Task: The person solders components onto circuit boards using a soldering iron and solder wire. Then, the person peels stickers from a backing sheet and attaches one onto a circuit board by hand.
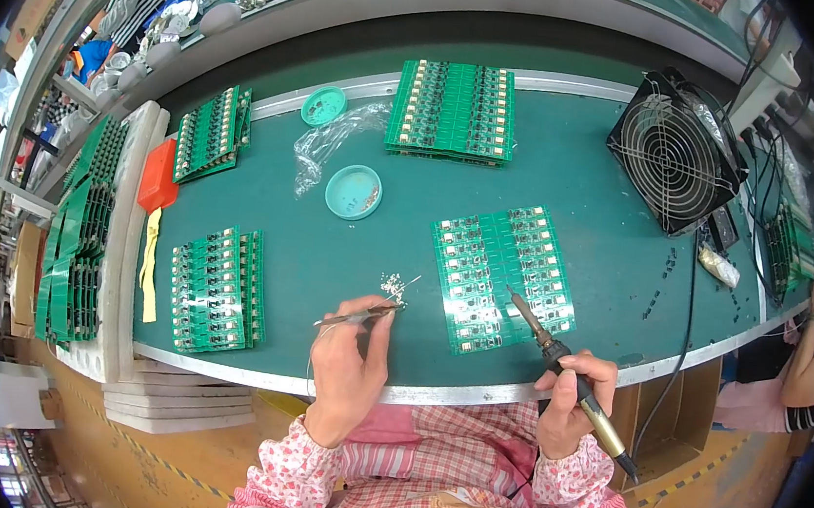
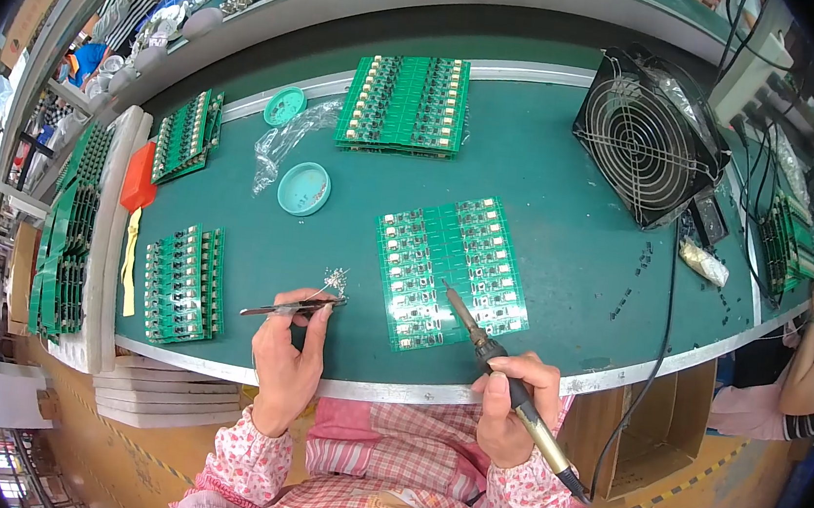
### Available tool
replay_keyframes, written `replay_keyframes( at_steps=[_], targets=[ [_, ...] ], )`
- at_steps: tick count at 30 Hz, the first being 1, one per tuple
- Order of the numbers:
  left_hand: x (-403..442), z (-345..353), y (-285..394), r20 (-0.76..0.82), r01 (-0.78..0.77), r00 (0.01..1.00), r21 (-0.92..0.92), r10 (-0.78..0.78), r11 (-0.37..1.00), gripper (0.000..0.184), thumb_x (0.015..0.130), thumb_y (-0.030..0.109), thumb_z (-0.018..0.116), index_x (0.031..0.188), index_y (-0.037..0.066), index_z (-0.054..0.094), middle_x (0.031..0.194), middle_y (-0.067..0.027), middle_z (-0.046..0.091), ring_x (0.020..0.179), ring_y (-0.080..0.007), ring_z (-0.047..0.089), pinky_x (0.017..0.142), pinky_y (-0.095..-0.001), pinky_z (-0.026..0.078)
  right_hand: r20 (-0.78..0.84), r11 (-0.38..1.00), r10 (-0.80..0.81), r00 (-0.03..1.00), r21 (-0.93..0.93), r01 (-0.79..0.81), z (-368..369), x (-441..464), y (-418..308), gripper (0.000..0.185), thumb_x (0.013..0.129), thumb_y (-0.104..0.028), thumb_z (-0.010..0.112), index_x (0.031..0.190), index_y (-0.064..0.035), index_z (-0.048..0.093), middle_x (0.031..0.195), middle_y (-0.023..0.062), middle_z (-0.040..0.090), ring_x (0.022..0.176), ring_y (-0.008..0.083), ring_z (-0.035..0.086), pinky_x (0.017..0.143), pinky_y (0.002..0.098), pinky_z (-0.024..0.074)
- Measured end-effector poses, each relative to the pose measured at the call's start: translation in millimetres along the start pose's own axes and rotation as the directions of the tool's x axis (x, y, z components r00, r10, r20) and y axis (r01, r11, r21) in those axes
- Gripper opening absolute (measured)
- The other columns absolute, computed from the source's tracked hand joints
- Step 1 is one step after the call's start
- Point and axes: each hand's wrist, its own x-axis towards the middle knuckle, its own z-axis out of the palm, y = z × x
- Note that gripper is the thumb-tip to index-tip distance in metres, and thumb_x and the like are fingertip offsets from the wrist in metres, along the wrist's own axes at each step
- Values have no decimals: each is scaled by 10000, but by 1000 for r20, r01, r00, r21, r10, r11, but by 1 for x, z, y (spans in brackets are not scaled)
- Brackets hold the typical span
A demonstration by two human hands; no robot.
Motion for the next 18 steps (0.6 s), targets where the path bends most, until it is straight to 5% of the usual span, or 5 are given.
replay_keyframes(
  at_steps=[18],
  targets=[
    [1, -1, 1, 7, -42, 999, 37, 41, 998, 107, 942, 16, 667, 1048, 3, 664, 1025, -95, 700, 828, -216, 650, 732, -316, 508, -2, 1000, 15, 1000, 14, -15, 1, 1, -2, 189, 997, -187, 613, 1089, -40, 539, 766, 70, 589, 614, 117, 604, 554, 250, 472]
  ],
)
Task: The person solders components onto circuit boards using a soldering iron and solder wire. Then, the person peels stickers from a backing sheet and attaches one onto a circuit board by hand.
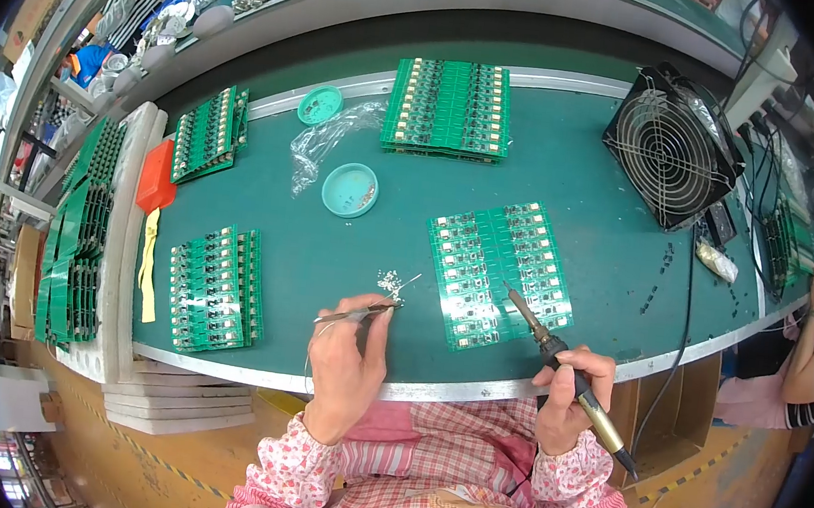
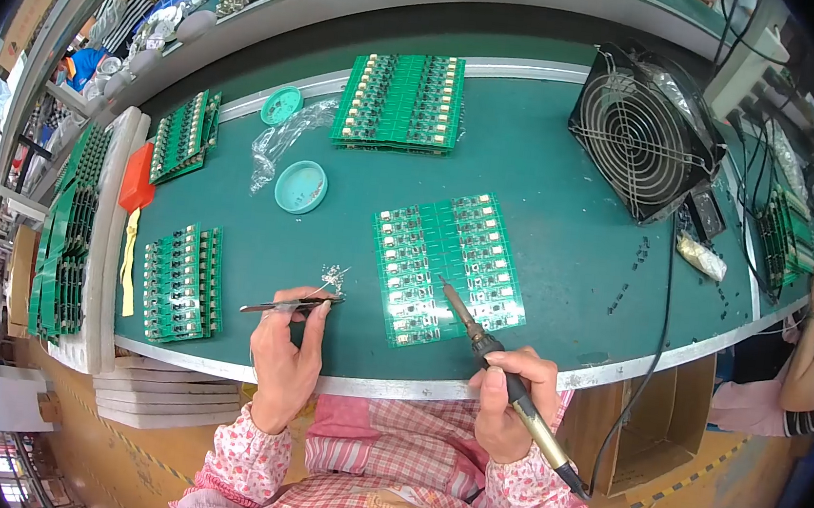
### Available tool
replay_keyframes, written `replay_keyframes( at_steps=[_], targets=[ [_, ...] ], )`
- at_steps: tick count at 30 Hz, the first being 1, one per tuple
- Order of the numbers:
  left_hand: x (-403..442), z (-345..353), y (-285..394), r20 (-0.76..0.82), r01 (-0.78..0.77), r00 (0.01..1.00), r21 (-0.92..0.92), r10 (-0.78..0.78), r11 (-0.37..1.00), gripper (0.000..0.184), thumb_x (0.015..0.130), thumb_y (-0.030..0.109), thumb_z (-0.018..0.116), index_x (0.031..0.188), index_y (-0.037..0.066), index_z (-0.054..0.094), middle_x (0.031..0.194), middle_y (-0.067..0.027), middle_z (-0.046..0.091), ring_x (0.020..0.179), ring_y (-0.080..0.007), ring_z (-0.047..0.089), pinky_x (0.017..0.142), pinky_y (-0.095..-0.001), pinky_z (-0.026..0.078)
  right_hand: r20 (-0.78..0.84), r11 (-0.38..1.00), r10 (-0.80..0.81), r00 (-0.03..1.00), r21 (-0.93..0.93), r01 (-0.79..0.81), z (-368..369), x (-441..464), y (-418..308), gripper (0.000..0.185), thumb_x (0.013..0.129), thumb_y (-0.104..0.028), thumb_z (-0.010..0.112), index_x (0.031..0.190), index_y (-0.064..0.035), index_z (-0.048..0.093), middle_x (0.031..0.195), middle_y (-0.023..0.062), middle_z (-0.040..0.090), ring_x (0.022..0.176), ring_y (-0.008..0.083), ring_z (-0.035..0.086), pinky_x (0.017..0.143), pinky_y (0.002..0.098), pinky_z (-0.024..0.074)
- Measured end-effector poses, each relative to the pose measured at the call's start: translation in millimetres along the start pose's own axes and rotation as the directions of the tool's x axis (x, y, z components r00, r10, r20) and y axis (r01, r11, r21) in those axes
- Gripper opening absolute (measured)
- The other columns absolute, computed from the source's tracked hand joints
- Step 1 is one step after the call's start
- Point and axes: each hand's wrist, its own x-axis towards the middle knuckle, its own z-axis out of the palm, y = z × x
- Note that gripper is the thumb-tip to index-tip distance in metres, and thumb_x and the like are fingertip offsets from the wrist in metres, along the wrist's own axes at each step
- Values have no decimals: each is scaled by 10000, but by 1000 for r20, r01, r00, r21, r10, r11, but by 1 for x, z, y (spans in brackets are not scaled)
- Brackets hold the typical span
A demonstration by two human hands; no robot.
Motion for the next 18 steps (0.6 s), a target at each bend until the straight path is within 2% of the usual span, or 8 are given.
replay_keyframes(
  at_steps=[2, 5, 9, 12, 15, 18],
  targets=[
    [0, 0, 5, -2, -18, 1000, -8, 18, 1000, 114, 933, -2, 671, 1046, 3, 662, 1023, -101, 700, 850, -228, 668, 749, -319, 521, 2, 1000, -11, 1000, -5, 11, -1, 0, 1, 177, 992, -168, 615, 1086, -38, 541, 753, 70, 607, 615, 118, 603, 557, 255, 473],
    [-3, 1, 17, 40, -48, 998, -113, 53, 992, 146, 911, -38, 677, 1050, 4, 661, 1022, -112, 700, 883, -243, 690, 778, -324, 539, -11, 1000, -5, 1000, -5, 5, -1, 0, 1, 147, 980, -132, 623, 1067, -34, 555, 717, 64, 644, 620, 125, 604, 563, 269, 472],
    [-9, 6, 33, 140, -47, 987, -211, 77, 976, 175, 889, -65, 677, 1055, -12, 659, 1030, -135, 708, 907, -259, 702, 796, -333, 550, -34, 1000, -14, 999, -18, 13, 0, -1, 3, 132, 969, -129, 645, 1047, -40, 588, 732, 66, 659, 617, 137, 623, 583, 291, 484],
    [-12, 13, 34, 152, -64, 983, -227, 100, 972, 177, 884, -67, 680, 1050, -13, 653, 1027, -142, 712, 908, -267, 703, 797, -337, 551, -30, 998, -31, 999, -51, 29, 0, -1, 3, 134, 965, -128, 651, 1050, -41, 595, 718, 67, 657, 609, 141, 625, 591, 296, 492],
    [-15, 15, 36, 140, -60, 985, -263, 100, 963, 224, 837, -52, 720, 1040, 25, 669, 1024, -106, 720, 850, -294, 655, 754, -367, 520, -14, 999, -37, 999, -39, 37, -1, 0, 3, 134, 958, -122, 659, 1048, -42, 600, 696, 66, 655, 607, 145, 624, 593, 295, 490],
    [-17, 14, 38, 178, -64, 978, -217, 104, 974, 190, 877, -60, 686, 1055, -10, 640, 1019, -142, 714, 911, -279, 697, 801, -344, 547, -33, 998, -45, 998, -36, 44, 0, -1, 6, 135, 951, -116, 667, 1045, -42, 604, 680, 63, 653, 606, 147, 623, 595, 290, 485]
  ],
)
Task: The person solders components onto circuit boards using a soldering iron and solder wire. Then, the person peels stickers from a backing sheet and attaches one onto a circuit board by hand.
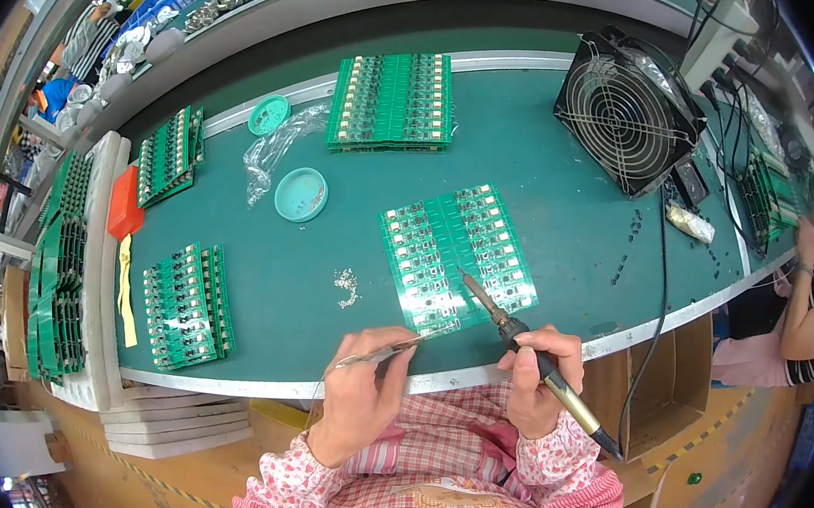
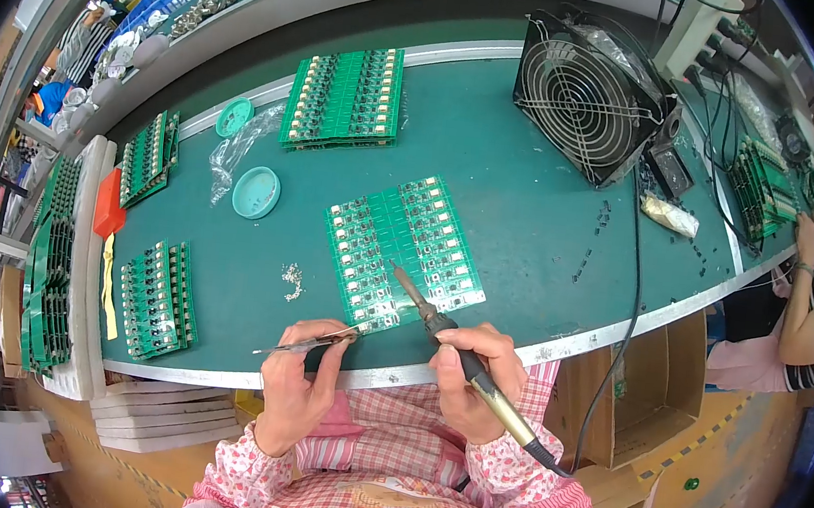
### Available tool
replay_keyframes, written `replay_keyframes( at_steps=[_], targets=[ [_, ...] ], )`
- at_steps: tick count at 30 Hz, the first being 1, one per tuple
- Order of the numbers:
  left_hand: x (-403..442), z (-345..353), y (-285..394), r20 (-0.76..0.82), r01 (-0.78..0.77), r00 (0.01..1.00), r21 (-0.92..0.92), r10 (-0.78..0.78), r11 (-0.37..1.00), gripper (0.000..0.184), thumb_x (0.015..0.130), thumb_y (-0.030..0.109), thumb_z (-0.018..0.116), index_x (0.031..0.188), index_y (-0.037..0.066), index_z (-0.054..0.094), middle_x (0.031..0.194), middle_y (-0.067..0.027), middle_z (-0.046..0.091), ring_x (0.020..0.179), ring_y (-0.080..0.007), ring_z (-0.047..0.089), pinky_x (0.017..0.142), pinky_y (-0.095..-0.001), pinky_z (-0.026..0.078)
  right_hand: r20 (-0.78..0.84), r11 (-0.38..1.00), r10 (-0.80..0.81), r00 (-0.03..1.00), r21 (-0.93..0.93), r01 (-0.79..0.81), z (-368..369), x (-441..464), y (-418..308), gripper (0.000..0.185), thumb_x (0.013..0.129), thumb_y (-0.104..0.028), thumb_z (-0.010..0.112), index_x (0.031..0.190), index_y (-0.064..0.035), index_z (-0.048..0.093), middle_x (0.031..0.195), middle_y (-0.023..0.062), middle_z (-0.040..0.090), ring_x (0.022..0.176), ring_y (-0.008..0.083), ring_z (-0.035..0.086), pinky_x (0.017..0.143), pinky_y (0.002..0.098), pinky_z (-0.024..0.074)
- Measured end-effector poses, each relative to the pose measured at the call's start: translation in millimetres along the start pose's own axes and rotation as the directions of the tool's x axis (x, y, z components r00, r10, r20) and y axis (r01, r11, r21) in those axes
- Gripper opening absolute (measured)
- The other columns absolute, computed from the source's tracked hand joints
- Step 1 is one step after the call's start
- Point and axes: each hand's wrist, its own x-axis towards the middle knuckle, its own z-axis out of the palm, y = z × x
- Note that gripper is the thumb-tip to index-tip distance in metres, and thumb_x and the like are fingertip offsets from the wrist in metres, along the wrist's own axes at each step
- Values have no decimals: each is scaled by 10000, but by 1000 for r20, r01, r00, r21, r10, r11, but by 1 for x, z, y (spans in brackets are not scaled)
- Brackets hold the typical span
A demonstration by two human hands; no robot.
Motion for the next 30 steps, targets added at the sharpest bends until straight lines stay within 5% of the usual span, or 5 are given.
replay_keyframes(
  at_steps=[3, 12, 15, 21, 30],
  targets=[
    [0, 2, 0, -5, -8, 1000, 11, 8, 1000, 198, 871, -60, 688, 1056, -5, 642, 1012, -139, 716, 905, -283, 692, 797, -348, 540, 69, 995, -73, 995, -60, 77, -3, 2, 3, 188, 1000, -181, 598, 1072, -17, 543, 813, 74, 574, 591, 123, 587, 552, 252, 493],
    [1, 4, 1, -24, -46, 999, 53, 47, 998, 200, 853, -68, 694, 1035, 5, 654, 1005, -132, 718, 890, -289, 678, 781, -360, 525, 79, 993, -81, 994, -79, 87, -4, 1, 4, 203, 1001, -198, 606, 1073, -19, 543, 826, 81, 587, 582, 125, 598, 552, 245, 489],
    [1, 5, 2, -27, -38, 999, 53, 40, 998, 196, 853, -64, 696, 1031, 7, 657, 1005, -130, 719, 890, -287, 677, 782, -359, 525, 4, 999, -25, 1000, -33, 25, -1, 0, 1, 129, 940, -109, 674, 1039, -50, 616, 662, 45, 655, 601, 141, 592, 603, 297, 461],
    [1, 5, 0, -28, -47, 998, 55, 49, 997, 197, 849, -53, 705, 1029, 11, 656, 1002, -126, 720, 865, -286, 673, 763, -362, 524, -36, 976, 165, 986, 152, -157, -5, -6, -16, 166, 988, -142, 620, 1066, -10, 555, 696, 85, 629, 590, 124, 631, 545, 248, 488],
    [1, 5, -1, -31, -50, 998, 50, 51, 998, 195, 851, -47, 707, 1029, 11, 655, 998, -130, 723, 855, -296, 672, 756, -366, 522, -37, 984, -59, 998, 164, 64, -21, -31, -12, 304, 1014, -301, 604, 1064, -16, 513, 599, 95, 630, 533, 160, 672, 489, 259, 522]
  ],
)
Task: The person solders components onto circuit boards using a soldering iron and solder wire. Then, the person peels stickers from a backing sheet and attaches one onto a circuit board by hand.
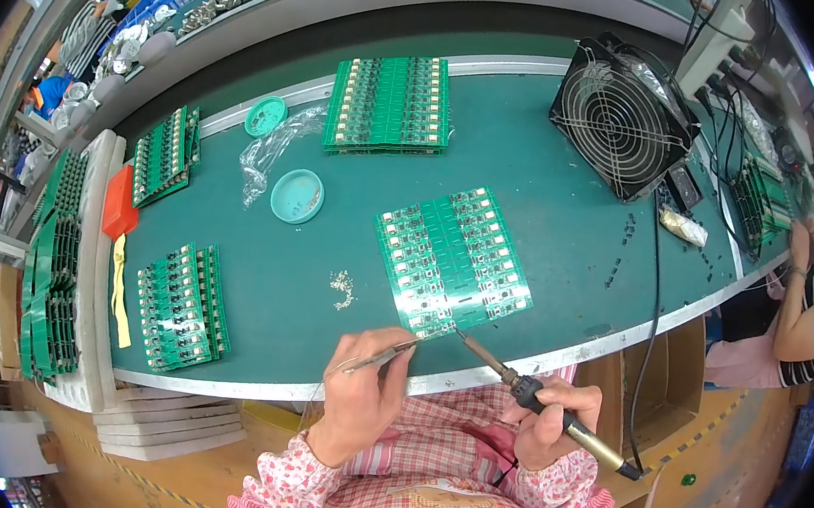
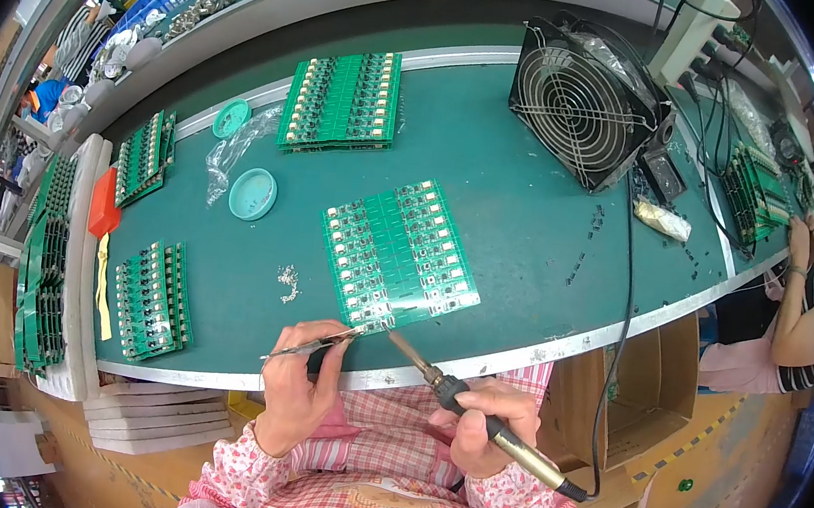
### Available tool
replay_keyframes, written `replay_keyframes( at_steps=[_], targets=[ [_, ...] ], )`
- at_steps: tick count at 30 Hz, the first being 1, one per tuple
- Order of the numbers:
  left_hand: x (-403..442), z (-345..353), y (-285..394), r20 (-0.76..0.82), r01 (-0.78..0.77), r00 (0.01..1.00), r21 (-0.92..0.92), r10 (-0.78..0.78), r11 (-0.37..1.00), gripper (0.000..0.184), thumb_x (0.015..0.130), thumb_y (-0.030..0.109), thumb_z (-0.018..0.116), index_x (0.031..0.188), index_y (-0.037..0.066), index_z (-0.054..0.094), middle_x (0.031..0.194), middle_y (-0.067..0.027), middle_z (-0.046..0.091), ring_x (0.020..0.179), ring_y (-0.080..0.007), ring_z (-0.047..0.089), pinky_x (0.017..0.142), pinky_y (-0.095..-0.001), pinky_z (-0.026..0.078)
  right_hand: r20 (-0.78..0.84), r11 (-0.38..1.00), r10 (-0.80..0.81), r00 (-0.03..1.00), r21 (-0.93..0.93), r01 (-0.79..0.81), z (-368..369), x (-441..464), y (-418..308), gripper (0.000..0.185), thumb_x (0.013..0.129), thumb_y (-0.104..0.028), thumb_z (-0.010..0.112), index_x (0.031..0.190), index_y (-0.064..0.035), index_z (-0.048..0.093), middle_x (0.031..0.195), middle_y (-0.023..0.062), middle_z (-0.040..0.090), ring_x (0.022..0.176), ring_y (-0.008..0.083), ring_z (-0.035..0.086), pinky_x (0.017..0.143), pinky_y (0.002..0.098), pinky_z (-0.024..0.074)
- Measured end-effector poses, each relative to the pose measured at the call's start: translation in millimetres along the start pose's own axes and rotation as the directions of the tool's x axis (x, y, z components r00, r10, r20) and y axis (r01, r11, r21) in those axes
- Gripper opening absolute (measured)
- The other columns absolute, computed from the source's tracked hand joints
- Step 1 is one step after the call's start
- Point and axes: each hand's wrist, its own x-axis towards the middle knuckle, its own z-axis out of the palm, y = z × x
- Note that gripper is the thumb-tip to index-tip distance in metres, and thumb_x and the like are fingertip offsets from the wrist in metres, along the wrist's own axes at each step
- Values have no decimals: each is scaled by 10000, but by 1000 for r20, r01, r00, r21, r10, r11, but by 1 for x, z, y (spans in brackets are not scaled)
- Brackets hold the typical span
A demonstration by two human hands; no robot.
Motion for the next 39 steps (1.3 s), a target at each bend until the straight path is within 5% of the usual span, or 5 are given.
replay_keyframes(
  at_steps=[17, 20, 23, 27, 39],
  targets=[
    [0, 0, 2, -5, 3, 1000, -6, -4, 1000, 176, 858, -44, 694, 1021, 11, 658, 994, -126, 723, 859, -302, 673, 758, -370, 521, 10, 997, 56, 998, 43, -57, 8, 2, -7, 345, 1010, -330, 624, 1075, -14, 502, 686, 127, 655, 576, 188, 691, 537, 288, 562],
    [0, 0, 2, -6, 3, 1000, -11, -3, 1000, 174, 861, -43, 693, 1022, 12, 657, 998, -128, 722, 866, -303, 673, 764, -369, 520, 36, 989, 109, 993, 101, -112, 5, 1, -7, 297, 1018, -275, 611, 1060, -2, 502, 750, 146, 669, 597, 192, 698, 558, 287, 572],
    [0, 0, 1, -7, -1, 1000, -14, 0, 1000, 175, 862, -42, 693, 1024, 13, 657, 1003, -129, 721, 875, -304, 672, 771, -369, 520, 8, 912, 400, 916, 99, -399, 7, 0, -20, 233, 1010, -173, 607, 1079, 11, 482, 881, 181, 678, 668, 194, 713, 608, 297, 595],
    [-1, 0, 0, 0, 3, 1000, -9, -3, 1000, 182, 860, -42, 695, 1030, 13, 658, 1006, -128, 721, 881, -302, 672, 778, -369, 520, 153, 888, 428, 891, 111, -446, 4, -8, -17, 251, 980, -58, 614, 1134, 20, 431, 1013, 208, 663, 786, 194, 723, 689, 316, 620],
    [-1, 0, 0, -10, 5, 1000, -16, -5, 1000, 208, 848, -49, 705, 1042, 15, 661, 1006, -124, 726, 880, -295, 676, 773, -363, 522, 153, 886, 446, 882, 68, -459, 12, -17, -13, 213, 1001, -101, 584, 1105, 0, 428, 935, 196, 655, 729, 204, 724, 664, 329, 619]
  ],
)
